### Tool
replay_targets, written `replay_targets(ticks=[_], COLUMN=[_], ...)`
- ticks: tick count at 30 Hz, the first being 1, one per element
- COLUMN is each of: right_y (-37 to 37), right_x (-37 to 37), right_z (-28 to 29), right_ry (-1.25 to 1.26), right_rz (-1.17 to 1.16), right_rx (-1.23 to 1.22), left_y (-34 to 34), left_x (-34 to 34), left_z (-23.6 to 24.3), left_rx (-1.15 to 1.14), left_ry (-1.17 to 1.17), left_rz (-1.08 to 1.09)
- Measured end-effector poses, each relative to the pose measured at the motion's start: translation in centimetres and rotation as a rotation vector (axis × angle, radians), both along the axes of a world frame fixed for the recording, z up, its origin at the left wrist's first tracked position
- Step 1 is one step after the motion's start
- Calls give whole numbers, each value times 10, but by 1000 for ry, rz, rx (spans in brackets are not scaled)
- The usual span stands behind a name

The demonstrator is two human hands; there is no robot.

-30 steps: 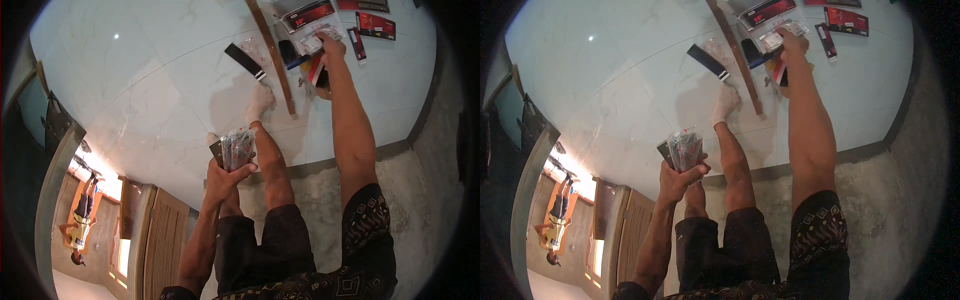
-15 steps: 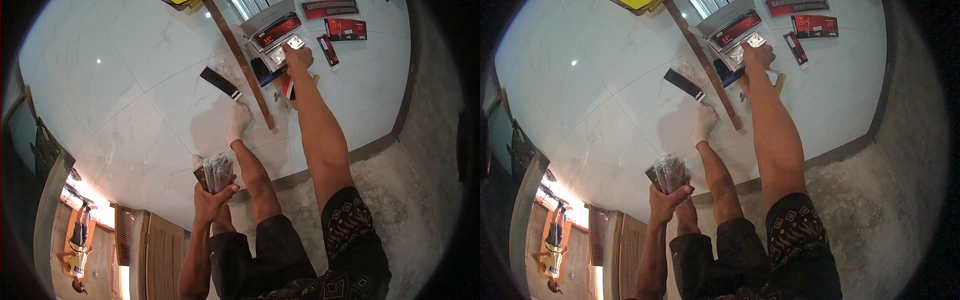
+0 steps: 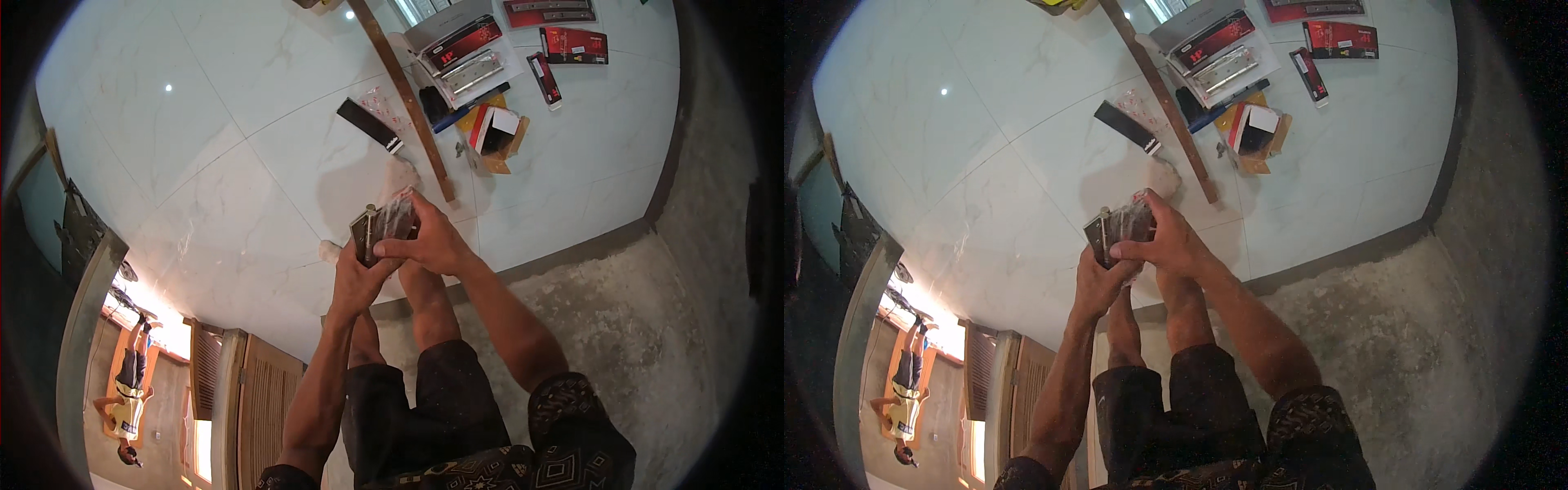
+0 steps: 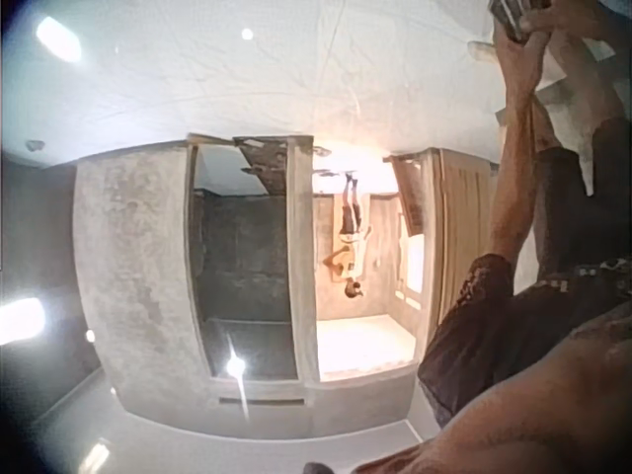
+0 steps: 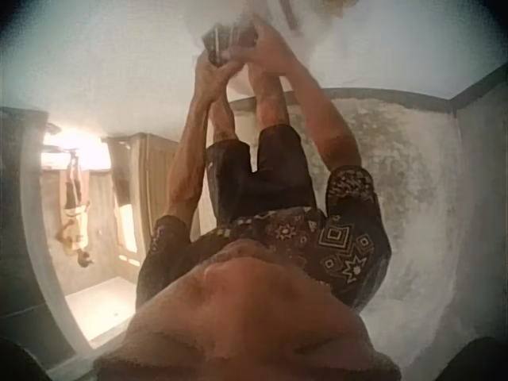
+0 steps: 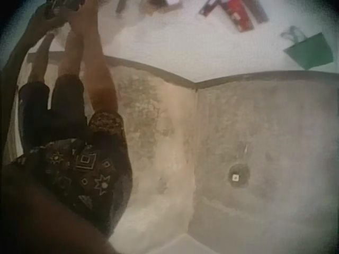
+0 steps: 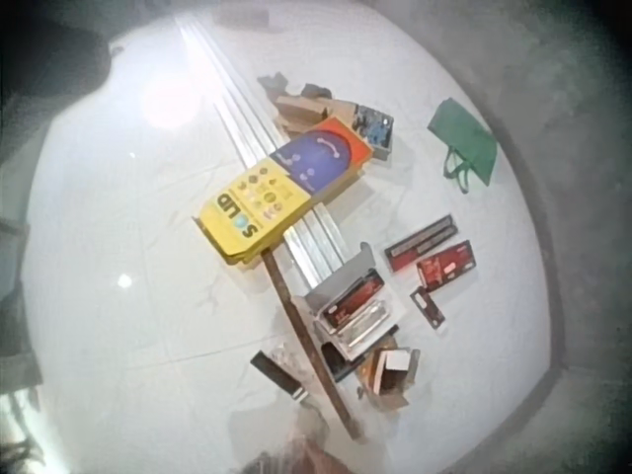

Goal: The person unboxes door hinges, organizes the hardware, measures the door frame with a tape measure, and marks positions for the hinge installation on the frame using a pen and the hinge itself as a template.

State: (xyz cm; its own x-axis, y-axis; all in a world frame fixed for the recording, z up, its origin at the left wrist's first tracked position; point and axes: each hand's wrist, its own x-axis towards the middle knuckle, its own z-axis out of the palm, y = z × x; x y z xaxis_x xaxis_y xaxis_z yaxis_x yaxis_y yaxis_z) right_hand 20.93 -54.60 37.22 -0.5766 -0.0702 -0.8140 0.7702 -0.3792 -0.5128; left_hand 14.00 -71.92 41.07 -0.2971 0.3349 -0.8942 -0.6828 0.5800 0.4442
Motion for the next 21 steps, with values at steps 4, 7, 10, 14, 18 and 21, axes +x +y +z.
replay_targets(ticks=[4,7,10,14,18,21], right_y=[-4,-1,-2,3,4,4], right_x=[13,18,20,19,28,22], right_z=[-5,-8,-9,-10,-17,-12], right_ry=[-42,-14,-34,-81,-68,-73], right_rz=[-277,-271,-410,-406,-302,-258], right_rx=[-80,-80,-155,-120,123,179], left_y=[-1,-4,-1,8,22,16], left_x=[0,-2,-4,-2,-5,1], left_z=[-2,-4,-4,-6,-2,-10], left_rx=[140,182,156,73,-17,94], left_ry=[-90,-170,-150,-81,8,20], left_rz=[123,166,98,20,-53,45])
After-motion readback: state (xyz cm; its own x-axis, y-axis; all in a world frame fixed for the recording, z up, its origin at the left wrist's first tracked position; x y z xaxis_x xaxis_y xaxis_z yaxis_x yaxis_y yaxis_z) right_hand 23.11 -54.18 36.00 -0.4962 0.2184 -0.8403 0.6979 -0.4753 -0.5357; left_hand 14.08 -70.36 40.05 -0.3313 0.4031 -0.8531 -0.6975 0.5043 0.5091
